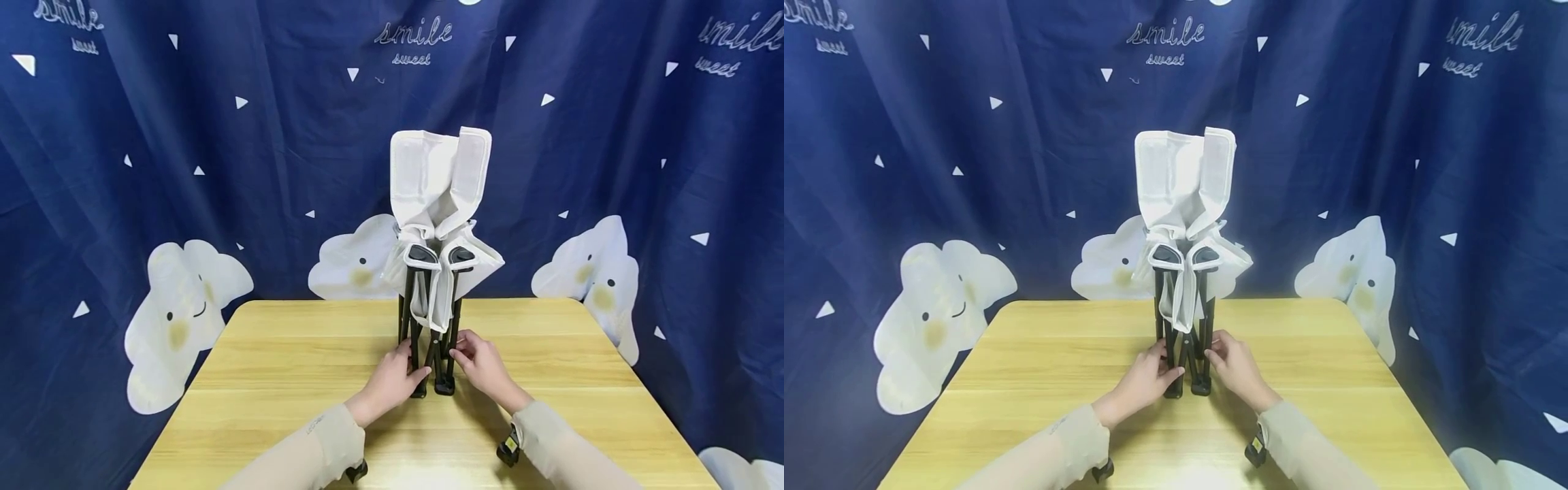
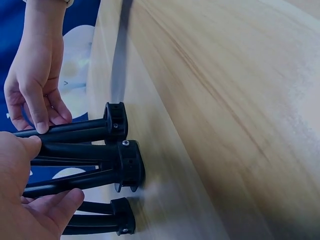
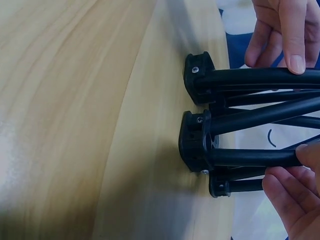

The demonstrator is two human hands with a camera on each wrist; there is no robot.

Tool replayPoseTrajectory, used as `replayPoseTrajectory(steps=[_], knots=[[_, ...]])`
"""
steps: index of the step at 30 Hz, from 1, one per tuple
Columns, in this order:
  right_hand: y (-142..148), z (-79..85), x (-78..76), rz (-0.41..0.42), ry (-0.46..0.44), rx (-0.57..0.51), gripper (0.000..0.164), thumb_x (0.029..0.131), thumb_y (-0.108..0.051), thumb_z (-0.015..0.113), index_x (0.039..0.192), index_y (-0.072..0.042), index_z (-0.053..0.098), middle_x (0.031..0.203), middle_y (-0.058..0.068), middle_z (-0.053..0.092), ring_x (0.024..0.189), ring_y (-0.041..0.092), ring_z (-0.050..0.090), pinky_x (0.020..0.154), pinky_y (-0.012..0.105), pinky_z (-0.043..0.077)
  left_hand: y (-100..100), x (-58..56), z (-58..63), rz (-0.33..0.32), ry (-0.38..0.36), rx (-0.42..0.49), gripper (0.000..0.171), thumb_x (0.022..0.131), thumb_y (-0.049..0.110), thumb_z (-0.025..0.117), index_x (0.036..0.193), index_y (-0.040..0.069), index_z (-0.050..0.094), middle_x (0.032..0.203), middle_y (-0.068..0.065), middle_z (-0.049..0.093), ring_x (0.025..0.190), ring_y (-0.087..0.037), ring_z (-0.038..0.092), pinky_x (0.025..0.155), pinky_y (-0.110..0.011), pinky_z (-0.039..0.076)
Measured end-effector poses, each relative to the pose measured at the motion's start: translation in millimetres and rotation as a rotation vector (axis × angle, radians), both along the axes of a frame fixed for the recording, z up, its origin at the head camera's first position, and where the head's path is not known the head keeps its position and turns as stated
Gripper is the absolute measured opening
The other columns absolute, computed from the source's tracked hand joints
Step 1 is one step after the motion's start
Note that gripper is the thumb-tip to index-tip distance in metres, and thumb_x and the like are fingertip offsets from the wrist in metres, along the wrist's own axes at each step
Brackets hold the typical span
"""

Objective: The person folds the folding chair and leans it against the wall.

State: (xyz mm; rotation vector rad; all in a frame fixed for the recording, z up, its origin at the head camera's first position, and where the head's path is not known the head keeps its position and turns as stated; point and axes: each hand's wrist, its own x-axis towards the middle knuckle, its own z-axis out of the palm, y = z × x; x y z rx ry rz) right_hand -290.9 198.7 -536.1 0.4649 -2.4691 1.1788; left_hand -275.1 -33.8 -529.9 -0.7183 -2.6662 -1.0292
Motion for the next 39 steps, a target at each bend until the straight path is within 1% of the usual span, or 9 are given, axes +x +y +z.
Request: replayPoseTrajectory(steps=[4, 7, 11, 15, 23, 26, 32, 35, 39], knots=[[-1.7, 1.4, -3.4, -0.011, -0.025, 0.004, 0.019, 0.092, 0.005, 0.079, 0.108, 0.002, 0.070, 0.088, 0.012, 0.080, 0.072, 0.015, 0.073, 0.068, 0.026, 0.062, 0.3, -3.3, -0.5, 0.007, -0.009, -0.010, 0.064, 0.101, 0.028, 0.078, 0.142, -0.015, 0.054, 0.110, -0.028, 0.076, 0.092, -0.037, 0.079, 0.084, -0.046, 0.068], [-2.4, 2.7, -5.5, -0.016, -0.046, 0.011, 0.019, 0.093, 0.003, 0.079, 0.109, 0.002, 0.070, 0.090, 0.012, 0.081, 0.074, 0.017, 0.074, 0.069, 0.027, 0.062, 0.7, -5.5, -1.1, 0.009, -0.004, -0.007, 0.061, 0.101, 0.027, 0.079, 0.140, -0.014, 0.056, 0.109, -0.028, 0.076, 0.093, -0.039, 0.078, 0.084, -0.047, 0.068], [-3.0, 4.0, -7.5, -0.021, -0.047, 0.019, 0.018, 0.093, 0.003, 0.079, 0.108, 0.002, 0.069, 0.090, 0.015, 0.081, 0.075, 0.022, 0.076, 0.070, 0.029, 0.063, 1.1, -7.7, -1.2, 0.014, -0.003, -0.002, 0.059, 0.101, 0.027, 0.079, 0.139, -0.012, 0.057, 0.109, -0.028, 0.076, 0.098, -0.042, 0.078, 0.086, -0.049, 0.067], [-4.0, 4.4, -9.7, -0.028, -0.046, 0.018, 0.018, 0.093, 0.004, 0.079, 0.108, 0.002, 0.069, 0.090, 0.016, 0.081, 0.074, 0.023, 0.077, 0.070, 0.029, 0.063, 1.0, -10.4, -1.5, 0.018, -0.019, -0.004, 0.062, 0.101, 0.028, 0.079, 0.142, -0.012, 0.055, 0.112, -0.029, 0.076, 0.101, -0.043, 0.078, 0.088, -0.051, 0.067], [-6.9, 0.9, -17.9, -0.034, 0.018, 0.040, 0.017, 0.093, 0.003, 0.078, 0.108, 0.002, 0.071, 0.088, 0.014, 0.082, 0.070, 0.019, 0.075, 0.066, 0.029, 0.062, 0.4, -18.9, -2.5, 0.018, 0.003, -0.014, 0.055, 0.102, 0.025, 0.077, 0.138, -0.010, 0.057, 0.105, -0.025, 0.076, 0.095, -0.040, 0.079, 0.083, -0.048, 0.067], [-7.4, 0.2, -21.3, -0.037, 0.009, 0.045, 0.019, 0.094, 0.002, 0.078, 0.112, 0.003, 0.072, 0.089, 0.014, 0.082, 0.070, 0.018, 0.075, 0.066, 0.029, 0.061, 0.4, -21.3, -1.8, 0.022, -0.008, -0.027, 0.059, 0.103, 0.027, 0.077, 0.142, -0.012, 0.055, 0.105, -0.025, 0.076, 0.093, -0.039, 0.078, 0.083, -0.048, 0.067], [-9.0, 0.1, -25.7, -0.037, -0.012, 0.039, 0.026, 0.095, 0.001, 0.078, 0.120, 0.003, 0.074, 0.092, 0.013, 0.083, 0.073, 0.019, 0.077, 0.068, 0.028, 0.061, -0.1, -23.8, -0.8, 0.028, -0.045, -0.023, 0.067, 0.104, 0.028, 0.075, 0.147, -0.015, 0.050, 0.110, -0.028, 0.076, 0.098, -0.040, 0.078, 0.087, -0.049, 0.067], [-9.9, 0.6, -26.5, -0.035, -0.014, 0.031, 0.028, 0.095, 0.001, 0.078, 0.122, 0.003, 0.074, 0.093, 0.014, 0.083, 0.075, 0.021, 0.078, 0.069, 0.029, 0.063, -0.6, -25.5, -1.0, 0.025, -0.056, -0.012, 0.068, 0.104, 0.028, 0.075, 0.148, -0.016, 0.049, 0.110, -0.028, 0.076, 0.098, -0.039, 0.078, 0.087, -0.049, 0.066], [-11.0, 1.7, -27.8, -0.045, -0.019, 0.039, 0.029, 0.095, 0.001, 0.077, 0.124, 0.004, 0.074, 0.094, 0.014, 0.083, 0.079, 0.024, 0.079, 0.072, 0.034, 0.064, -1.0, -28.1, -1.1, 0.023, -0.048, -0.014, 0.066, 0.104, 0.028, 0.075, 0.147, -0.015, 0.050, 0.108, -0.025, 0.075, 0.095, -0.036, 0.077, 0.087, -0.049, 0.066]])
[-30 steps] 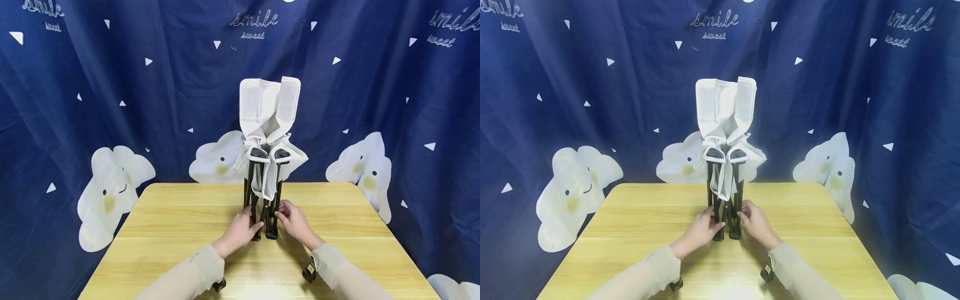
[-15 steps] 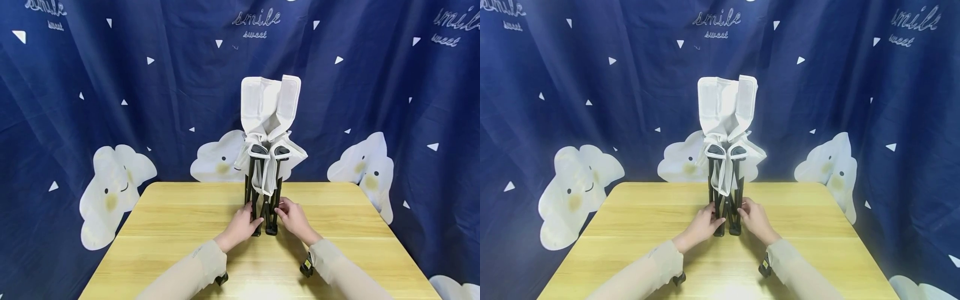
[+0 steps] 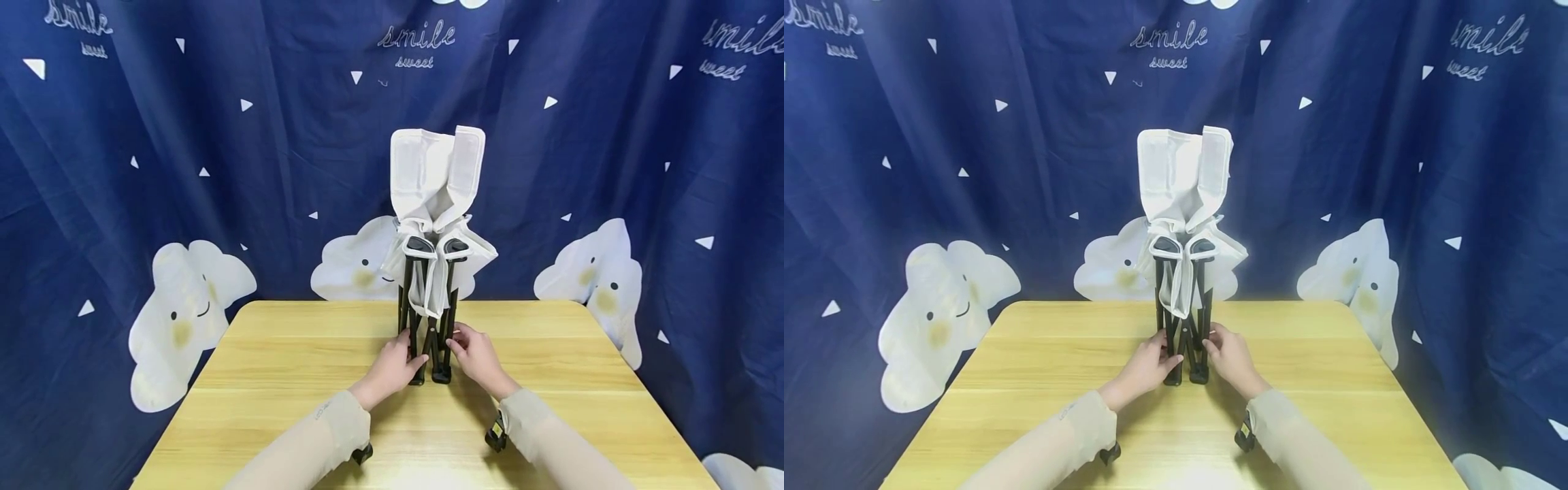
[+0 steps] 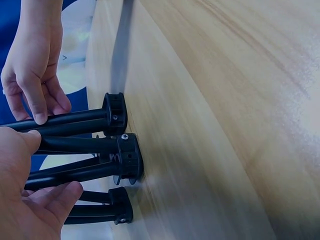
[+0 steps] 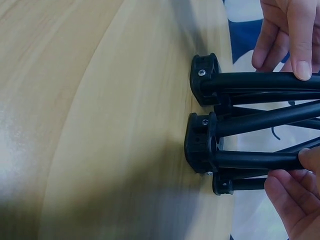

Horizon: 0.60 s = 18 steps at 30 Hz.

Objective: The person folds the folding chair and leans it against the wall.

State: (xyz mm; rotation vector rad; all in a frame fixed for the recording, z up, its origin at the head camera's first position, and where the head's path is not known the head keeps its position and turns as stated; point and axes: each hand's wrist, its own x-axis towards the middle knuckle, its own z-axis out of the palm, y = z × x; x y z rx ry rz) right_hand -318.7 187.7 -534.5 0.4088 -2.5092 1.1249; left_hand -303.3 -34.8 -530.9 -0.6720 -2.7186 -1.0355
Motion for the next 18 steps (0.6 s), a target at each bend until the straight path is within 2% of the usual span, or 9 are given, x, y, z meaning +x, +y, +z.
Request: replayPoseTrajectory(steps=[7, 18], knots=[[-1.4, 0.9, -3.6, -0.007, 0.000, 0.011, 0.028, 0.095, 0.000, 0.077, 0.123, 0.003, 0.075, 0.094, 0.015, 0.084, 0.081, 0.027, 0.081, 0.075, 0.041, 0.066, 0.0, -3.9, -0.5, -0.003, 0.027, 0.005, 0.059, 0.104, 0.027, 0.075, 0.143, -0.012, 0.054, 0.109, -0.024, 0.075, 0.097, -0.037, 0.077, 0.088, -0.050, 0.065], [-4.0, 2.8, -10.9, -0.002, -0.009, 0.036, 0.036, 0.096, -0.001, 0.077, 0.128, 0.013, 0.069, 0.097, 0.021, 0.083, 0.086, 0.034, 0.081, 0.083, 0.051, 0.066, -0.5, -10.3, 0.7, 0.016, 0.025, 0.003, 0.057, 0.104, 0.027, 0.075, 0.143, -0.010, 0.054, 0.113, -0.025, 0.074, 0.102, -0.040, 0.076, 0.090, -0.052, 0.064]])
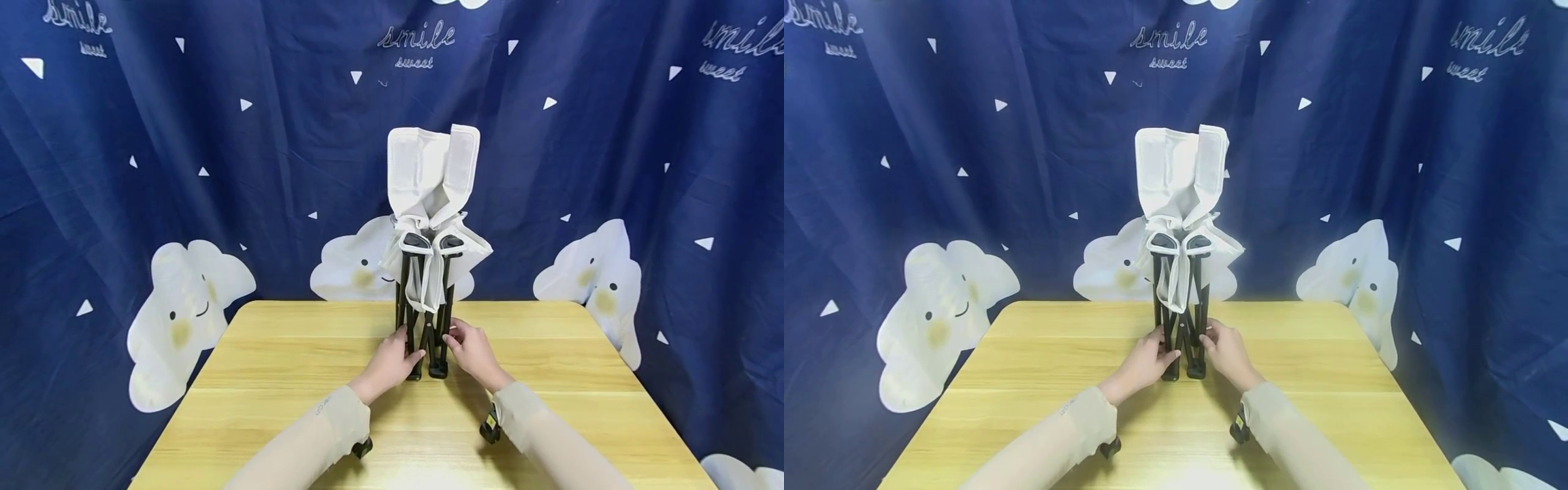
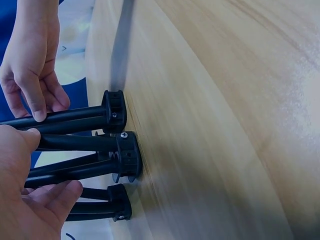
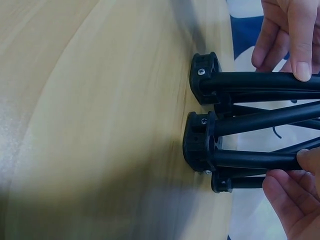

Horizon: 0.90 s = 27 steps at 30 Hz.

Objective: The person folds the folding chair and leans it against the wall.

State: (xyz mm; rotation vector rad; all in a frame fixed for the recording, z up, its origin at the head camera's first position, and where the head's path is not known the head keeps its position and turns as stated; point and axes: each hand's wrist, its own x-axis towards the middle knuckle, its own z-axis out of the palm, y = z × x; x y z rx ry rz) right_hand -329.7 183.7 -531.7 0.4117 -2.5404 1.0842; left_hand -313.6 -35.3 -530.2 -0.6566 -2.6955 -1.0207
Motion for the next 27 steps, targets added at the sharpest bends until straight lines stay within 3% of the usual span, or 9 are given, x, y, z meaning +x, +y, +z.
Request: replayPoseTrajectory(steps=[11, 21, 27], knots=[[-5.7, 1.4, -8.3, -0.007, -0.019, -0.003, 0.027, 0.097, 0.000, 0.075, 0.123, 0.009, 0.071, 0.096, 0.021, 0.082, 0.088, 0.035, 0.082, 0.081, 0.050, 0.067, -3.6, -5.7, 1.6, -0.002, -0.004, 0.004, 0.060, 0.104, 0.024, 0.074, 0.147, -0.011, 0.052, 0.116, -0.028, 0.073, 0.104, -0.042, 0.076, 0.091, -0.054, 0.064], [-10.2, 4.5, -12.7, -0.006, -0.030, -0.012, 0.028, 0.098, 0.000, 0.075, 0.124, 0.009, 0.071, 0.099, 0.022, 0.082, 0.092, 0.037, 0.082, 0.086, 0.053, 0.066, -8.4, -14.7, -0.5, -0.006, -0.011, 0.013, 0.052, 0.104, 0.024, 0.074, 0.141, -0.008, 0.056, 0.110, -0.021, 0.074, 0.094, -0.031, 0.074, 0.085, -0.048, 0.063], [-12.3, 2.2, -17.2, -0.005, -0.026, -0.014, 0.030, 0.098, -0.001, 0.075, 0.126, 0.009, 0.070, 0.101, 0.023, 0.082, 0.095, 0.038, 0.081, 0.089, 0.054, 0.065, -10.9, -20.1, -1.7, -0.025, -0.006, 0.031, 0.045, 0.104, 0.020, 0.075, 0.136, -0.007, 0.058, 0.111, -0.021, 0.075, 0.096, -0.032, 0.076, 0.087, -0.046, 0.065]])
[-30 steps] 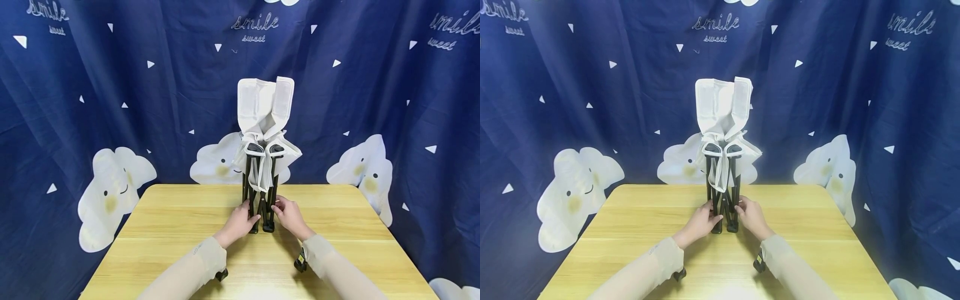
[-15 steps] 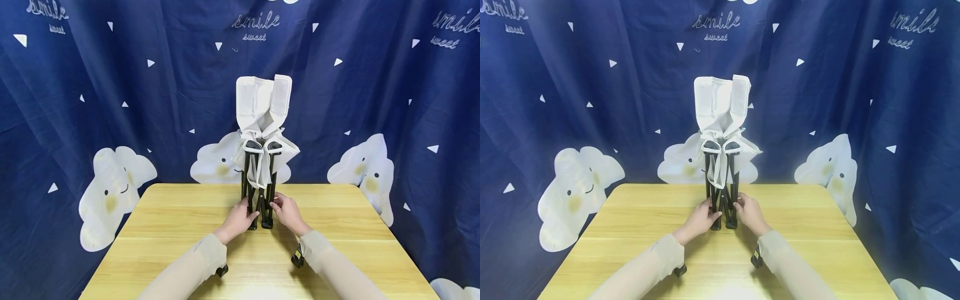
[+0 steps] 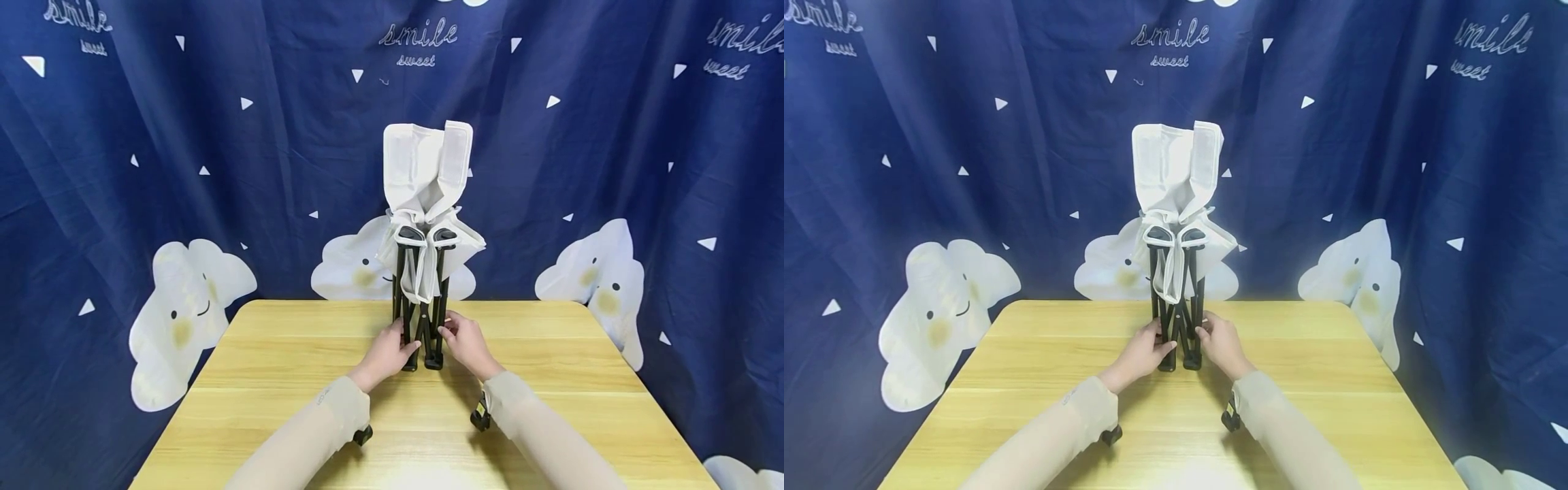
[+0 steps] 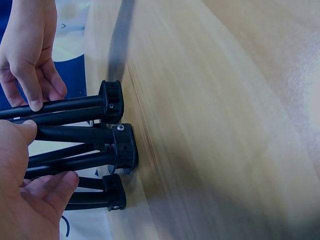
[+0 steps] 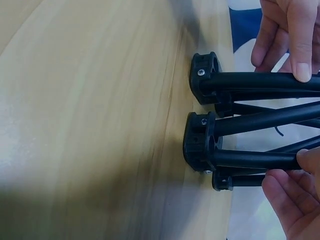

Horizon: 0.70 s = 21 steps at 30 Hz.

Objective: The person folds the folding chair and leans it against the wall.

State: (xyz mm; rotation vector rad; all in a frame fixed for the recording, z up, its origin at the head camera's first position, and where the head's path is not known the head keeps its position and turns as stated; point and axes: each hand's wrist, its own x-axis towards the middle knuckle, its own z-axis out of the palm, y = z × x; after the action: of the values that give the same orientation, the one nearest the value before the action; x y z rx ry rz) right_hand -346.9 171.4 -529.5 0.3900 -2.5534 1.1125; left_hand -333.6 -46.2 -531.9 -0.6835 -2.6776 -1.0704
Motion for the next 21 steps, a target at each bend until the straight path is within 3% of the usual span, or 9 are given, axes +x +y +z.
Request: replayPoseTrajectory(steps=[21], knots=[[-6.2, -1.4, -14.7, -0.013, 0.012, -0.012, 0.025, 0.098, -0.001, 0.074, 0.123, 0.006, 0.072, 0.101, 0.021, 0.083, 0.096, 0.037, 0.082, 0.089, 0.053, 0.065, -0.9, -10.6, 3.7, 0.012, -0.025, 0.022, 0.044, 0.104, 0.019, 0.074, 0.136, -0.007, 0.058, 0.115, -0.023, 0.075, 0.103, -0.035, 0.078, 0.093, -0.048, 0.065]])
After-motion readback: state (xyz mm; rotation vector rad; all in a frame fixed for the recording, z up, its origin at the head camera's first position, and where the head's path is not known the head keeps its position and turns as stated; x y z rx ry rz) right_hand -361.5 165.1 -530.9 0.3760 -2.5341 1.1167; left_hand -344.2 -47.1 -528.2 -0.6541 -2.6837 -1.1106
